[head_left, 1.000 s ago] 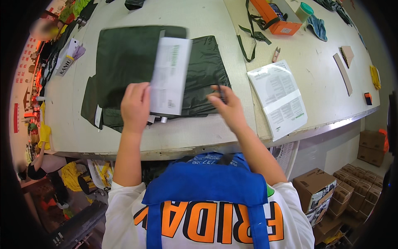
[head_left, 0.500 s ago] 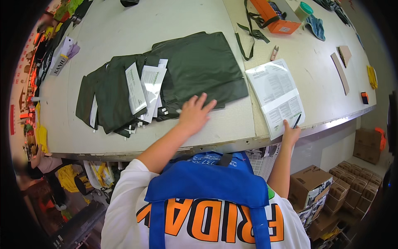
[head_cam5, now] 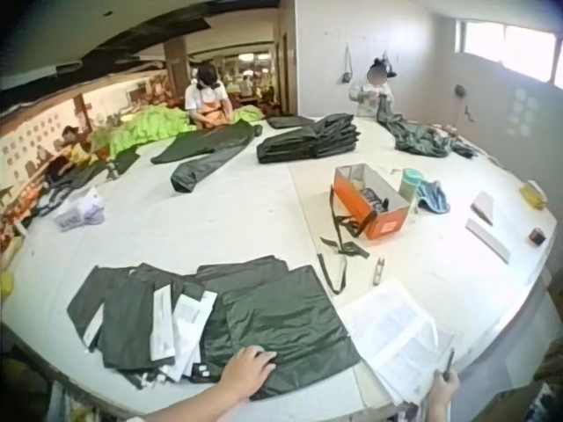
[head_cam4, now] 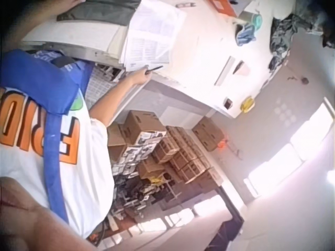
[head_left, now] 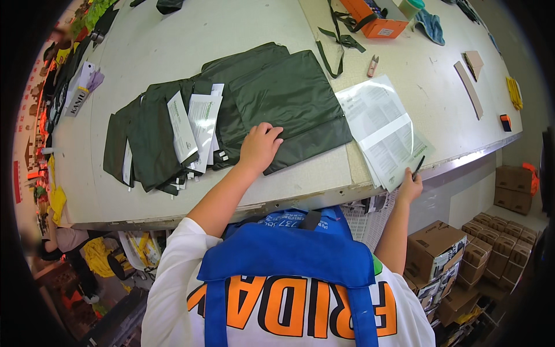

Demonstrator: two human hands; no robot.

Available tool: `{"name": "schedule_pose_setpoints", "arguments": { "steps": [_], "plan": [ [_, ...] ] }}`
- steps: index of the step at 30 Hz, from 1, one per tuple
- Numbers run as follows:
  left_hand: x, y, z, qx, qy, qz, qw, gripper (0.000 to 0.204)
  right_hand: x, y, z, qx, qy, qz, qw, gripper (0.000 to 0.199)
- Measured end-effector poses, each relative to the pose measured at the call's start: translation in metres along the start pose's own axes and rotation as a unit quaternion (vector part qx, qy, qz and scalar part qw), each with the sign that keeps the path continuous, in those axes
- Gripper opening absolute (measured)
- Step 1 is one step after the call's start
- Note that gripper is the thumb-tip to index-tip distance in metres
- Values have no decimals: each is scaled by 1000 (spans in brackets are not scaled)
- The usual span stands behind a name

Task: The person places green garments on a table, writes on attached tags with a black marker, and stacks the items. The person also briefly picks up a garment from a basket and returns to labeling.

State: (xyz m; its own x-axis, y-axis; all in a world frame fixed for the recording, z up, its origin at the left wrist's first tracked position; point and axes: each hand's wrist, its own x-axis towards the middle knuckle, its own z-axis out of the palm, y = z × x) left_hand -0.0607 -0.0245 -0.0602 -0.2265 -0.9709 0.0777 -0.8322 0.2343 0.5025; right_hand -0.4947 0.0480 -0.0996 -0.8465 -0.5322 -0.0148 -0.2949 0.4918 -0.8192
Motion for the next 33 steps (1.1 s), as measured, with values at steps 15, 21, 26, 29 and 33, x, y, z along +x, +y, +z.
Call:
{"name": "schedule_pose_setpoints", "arguments": {
  "steps": [15,21,26,29,33],
  "plan": [
    [23,-6,2,48,-6,88,995,9,14,-127,-185,248,-49,-66,965,5],
    [37,16,-23,-20,29,38,999,7,-30,-118,-97,42,-323,-29,945,12],
    [40,32,-39,-79,44,-3,996,7,-40,-115,-66,60,-354,51,932,14],
    [40,35,-39,-79,50,2,996,7,-35,-116,-67,72,-337,53,937,13],
    [36,44,-37,-60,34,34,997,7,-30,-102,-59,161,-272,63,947,11]
  ]
}}
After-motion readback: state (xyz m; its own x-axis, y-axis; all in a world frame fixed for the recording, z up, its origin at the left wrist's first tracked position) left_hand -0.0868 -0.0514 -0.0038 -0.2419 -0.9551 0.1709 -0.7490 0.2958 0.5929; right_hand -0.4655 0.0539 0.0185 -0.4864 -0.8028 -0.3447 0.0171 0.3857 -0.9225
